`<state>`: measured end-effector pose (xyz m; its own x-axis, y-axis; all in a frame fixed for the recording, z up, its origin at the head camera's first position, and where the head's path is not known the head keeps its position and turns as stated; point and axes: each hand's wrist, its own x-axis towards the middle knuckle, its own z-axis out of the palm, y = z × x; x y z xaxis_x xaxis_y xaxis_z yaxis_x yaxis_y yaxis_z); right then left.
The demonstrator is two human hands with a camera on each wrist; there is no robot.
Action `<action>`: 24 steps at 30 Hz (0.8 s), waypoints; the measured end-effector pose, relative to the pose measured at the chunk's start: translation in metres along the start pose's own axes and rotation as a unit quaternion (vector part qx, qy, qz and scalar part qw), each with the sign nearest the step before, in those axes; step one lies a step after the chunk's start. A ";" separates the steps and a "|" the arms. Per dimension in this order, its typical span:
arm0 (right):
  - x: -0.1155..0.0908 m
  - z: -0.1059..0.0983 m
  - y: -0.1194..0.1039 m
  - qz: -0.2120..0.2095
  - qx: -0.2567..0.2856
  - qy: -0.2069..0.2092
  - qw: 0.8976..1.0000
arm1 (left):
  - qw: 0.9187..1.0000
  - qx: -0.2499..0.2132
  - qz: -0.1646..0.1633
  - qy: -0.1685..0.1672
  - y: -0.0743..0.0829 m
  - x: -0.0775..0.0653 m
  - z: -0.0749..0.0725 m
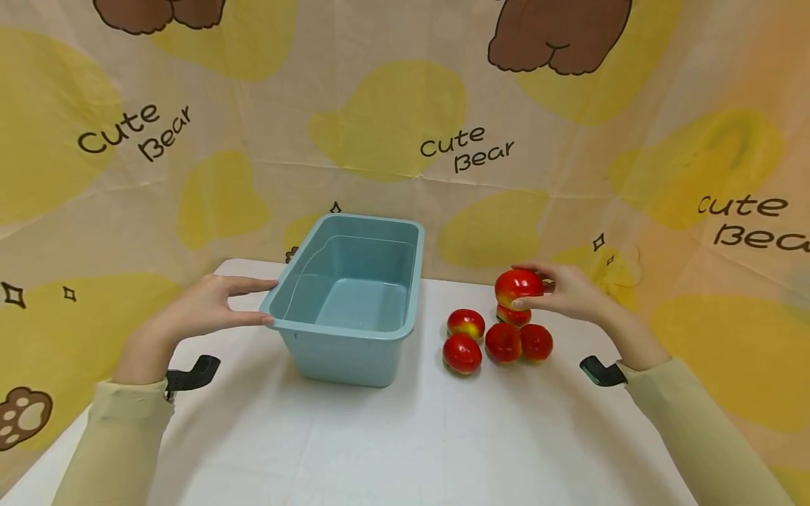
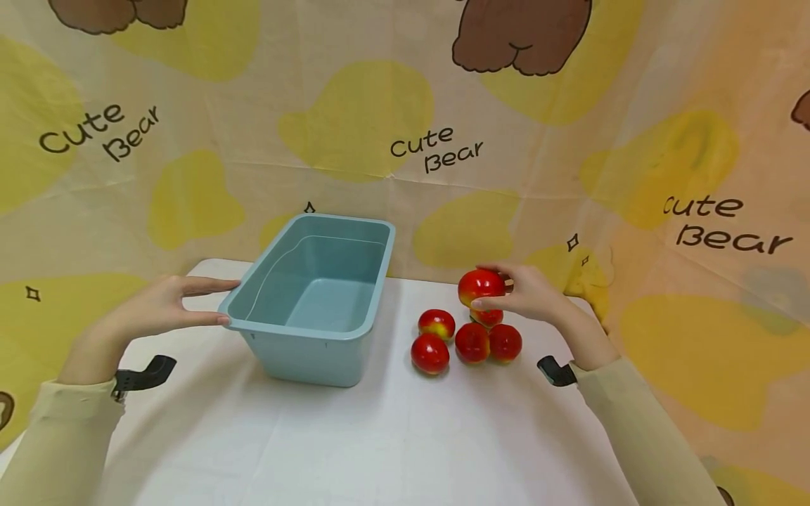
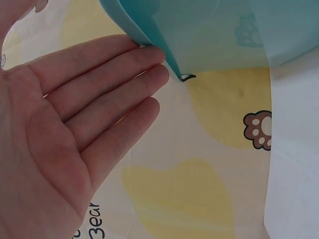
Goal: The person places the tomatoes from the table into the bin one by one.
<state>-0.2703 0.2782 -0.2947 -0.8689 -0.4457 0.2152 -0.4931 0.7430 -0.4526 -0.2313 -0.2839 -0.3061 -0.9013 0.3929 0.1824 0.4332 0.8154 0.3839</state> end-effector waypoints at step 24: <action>0.037 -0.005 -0.033 -0.048 0.018 -0.012 0.999 | 1.000 0.000 0.001 0.002 -0.003 0.001 0.002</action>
<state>-0.2865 0.2399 -0.2678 -0.8167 -0.5253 0.2388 -0.5714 0.6786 -0.4615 -0.2336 -0.2853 -0.3088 -0.9005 0.3922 0.1875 0.4348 0.8145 0.3841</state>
